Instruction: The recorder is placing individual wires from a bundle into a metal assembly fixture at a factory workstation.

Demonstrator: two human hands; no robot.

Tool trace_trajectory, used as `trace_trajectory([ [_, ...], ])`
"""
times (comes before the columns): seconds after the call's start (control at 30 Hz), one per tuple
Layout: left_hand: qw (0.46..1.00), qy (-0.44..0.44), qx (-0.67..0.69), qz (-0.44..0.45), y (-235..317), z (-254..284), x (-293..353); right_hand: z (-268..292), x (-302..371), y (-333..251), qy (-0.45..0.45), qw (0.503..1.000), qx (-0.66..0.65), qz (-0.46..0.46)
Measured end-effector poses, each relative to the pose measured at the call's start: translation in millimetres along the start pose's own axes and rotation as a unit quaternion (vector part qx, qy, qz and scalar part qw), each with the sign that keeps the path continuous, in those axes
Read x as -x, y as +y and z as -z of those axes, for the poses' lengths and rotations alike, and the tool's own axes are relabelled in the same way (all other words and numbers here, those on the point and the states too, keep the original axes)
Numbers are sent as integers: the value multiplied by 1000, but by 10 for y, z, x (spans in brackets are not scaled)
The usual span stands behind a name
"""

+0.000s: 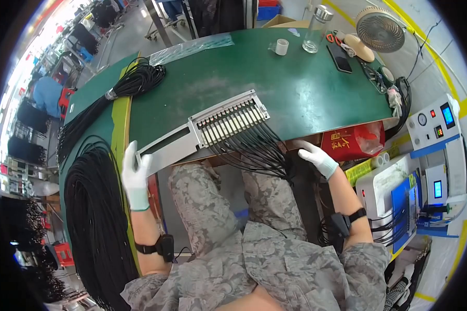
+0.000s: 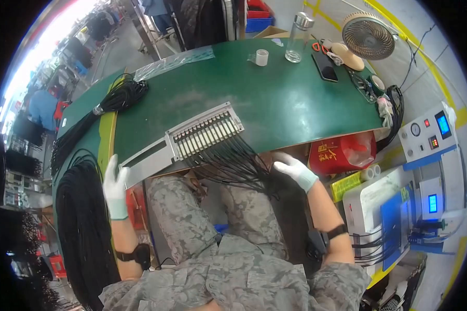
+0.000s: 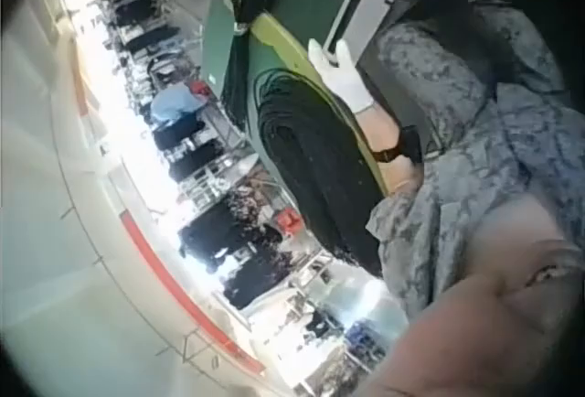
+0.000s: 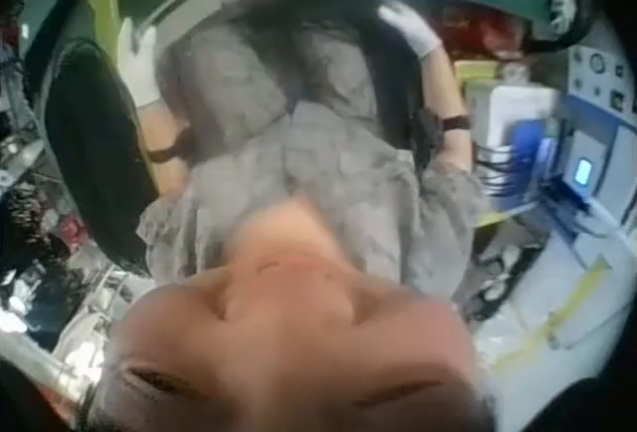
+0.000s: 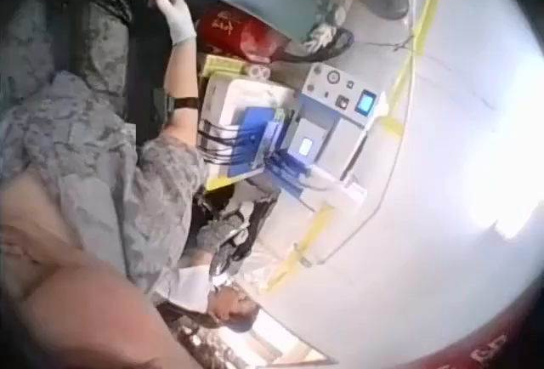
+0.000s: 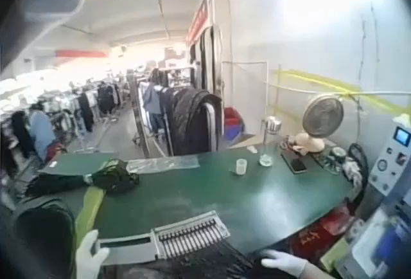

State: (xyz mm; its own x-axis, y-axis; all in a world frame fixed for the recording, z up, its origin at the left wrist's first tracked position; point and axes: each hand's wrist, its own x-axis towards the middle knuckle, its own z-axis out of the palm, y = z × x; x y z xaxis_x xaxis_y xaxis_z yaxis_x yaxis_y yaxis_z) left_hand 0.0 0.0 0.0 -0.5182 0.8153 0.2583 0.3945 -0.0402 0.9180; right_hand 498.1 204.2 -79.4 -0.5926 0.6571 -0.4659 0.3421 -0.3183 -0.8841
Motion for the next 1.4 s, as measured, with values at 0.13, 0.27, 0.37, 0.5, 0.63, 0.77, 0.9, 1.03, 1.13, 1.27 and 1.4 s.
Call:
trace_trajectory([
  [0.13, 894, -131, -390, -179, 441, -578, -251, -612, -386, -378, -142, 973, -103, 151],
  [0.27, 861, -180, -439, -184, 251, -818, -360, -1272, -578, -686, -258, 951, -25, 166],
  [0.37, 859, -200, -434, -183, 237, -876, -353, -1408, -462, -731, -253, 954, -74, 143],
  [0.5, 859, -201, -433, -185, 330, -829, -356, -1432, -257, -1088, -243, 941, -216, 88],
  [0.63, 859, -193, -433, -194, 298, -833, -367, -1440, -221, -1214, -285, 913, -289, 45],
  [0.77, 857, -189, -438, -197, 253, -843, -358, -1457, -196, -804, -269, 922, -277, -14],
  [0.9, 851, -202, -446, -189, 344, -856, -359, -1232, 119, -423, -304, 912, -275, -22],
  [1.03, 852, -216, -439, -186, 478, -886, -341, -1134, 404, -428, -286, 921, -260, 46],
  [1.13, 868, -282, -345, -221, 652, -962, -218, -1090, 555, -770, -273, 935, -212, 82],
  [1.27, 858, -483, 154, -81, 1301, -1542, 285, -1144, 672, -1100, -321, 935, -123, 87],
  [1.4, 726, -469, 476, 164, 1532, -1710, 373, -1383, 653, -1204, -233, 947, 4, 220],
])
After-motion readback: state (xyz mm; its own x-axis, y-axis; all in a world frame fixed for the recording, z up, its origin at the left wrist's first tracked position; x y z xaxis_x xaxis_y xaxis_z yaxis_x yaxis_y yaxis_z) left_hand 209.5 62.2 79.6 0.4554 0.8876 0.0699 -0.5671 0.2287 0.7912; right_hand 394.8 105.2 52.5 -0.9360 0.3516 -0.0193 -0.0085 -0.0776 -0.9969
